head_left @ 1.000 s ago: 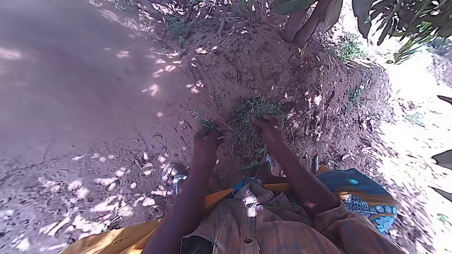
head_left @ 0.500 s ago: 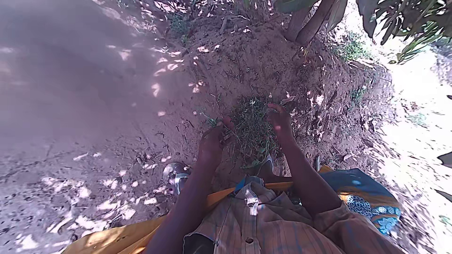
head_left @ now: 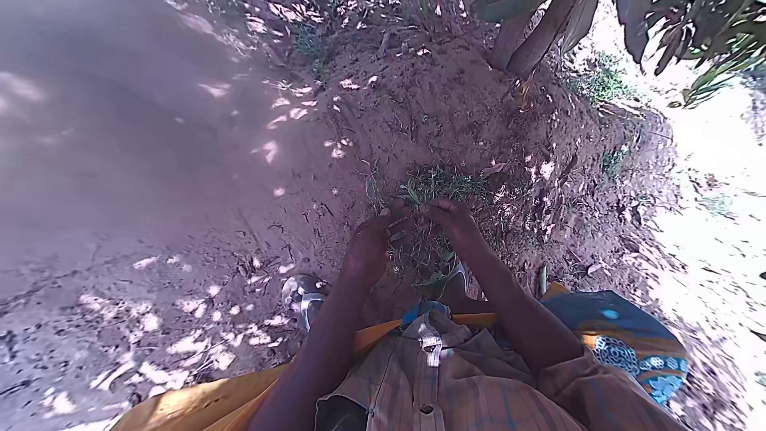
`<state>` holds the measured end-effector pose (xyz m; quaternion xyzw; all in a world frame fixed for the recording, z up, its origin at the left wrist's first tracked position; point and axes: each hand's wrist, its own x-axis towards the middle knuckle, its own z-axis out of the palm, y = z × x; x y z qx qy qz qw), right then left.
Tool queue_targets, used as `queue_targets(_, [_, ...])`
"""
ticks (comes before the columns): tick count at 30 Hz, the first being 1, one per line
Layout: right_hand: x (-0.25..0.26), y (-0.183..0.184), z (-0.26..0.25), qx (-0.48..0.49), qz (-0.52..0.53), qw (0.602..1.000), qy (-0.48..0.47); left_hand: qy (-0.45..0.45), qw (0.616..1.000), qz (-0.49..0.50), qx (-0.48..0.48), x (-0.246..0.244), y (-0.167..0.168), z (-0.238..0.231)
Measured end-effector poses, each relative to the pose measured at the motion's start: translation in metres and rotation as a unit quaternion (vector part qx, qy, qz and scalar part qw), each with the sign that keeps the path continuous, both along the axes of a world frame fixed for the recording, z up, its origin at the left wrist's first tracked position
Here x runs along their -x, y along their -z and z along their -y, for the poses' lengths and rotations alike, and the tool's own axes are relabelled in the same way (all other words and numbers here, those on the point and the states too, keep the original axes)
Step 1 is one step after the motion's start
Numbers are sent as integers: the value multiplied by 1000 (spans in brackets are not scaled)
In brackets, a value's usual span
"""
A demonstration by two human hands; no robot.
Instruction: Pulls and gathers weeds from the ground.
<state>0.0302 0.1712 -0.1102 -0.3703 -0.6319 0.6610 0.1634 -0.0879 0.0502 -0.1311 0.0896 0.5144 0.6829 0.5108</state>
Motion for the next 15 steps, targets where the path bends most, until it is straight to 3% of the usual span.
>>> queue_targets(4, [3,3,9,21,6,996,-84,-13,1000,11,17,-4,-2,-1])
queue_targets(7, [5,4,16,-3,29,990,-141,35,999,13,-9,-8,0,2])
queue_targets(12, [3,0,7,23,-31,999,-21,24,1000,-14,-5,-6,-4,1])
queue_targets(15, [3,-1,4,41,-25,999,-19,-20,1000,-23,6,-2,-5,-1])
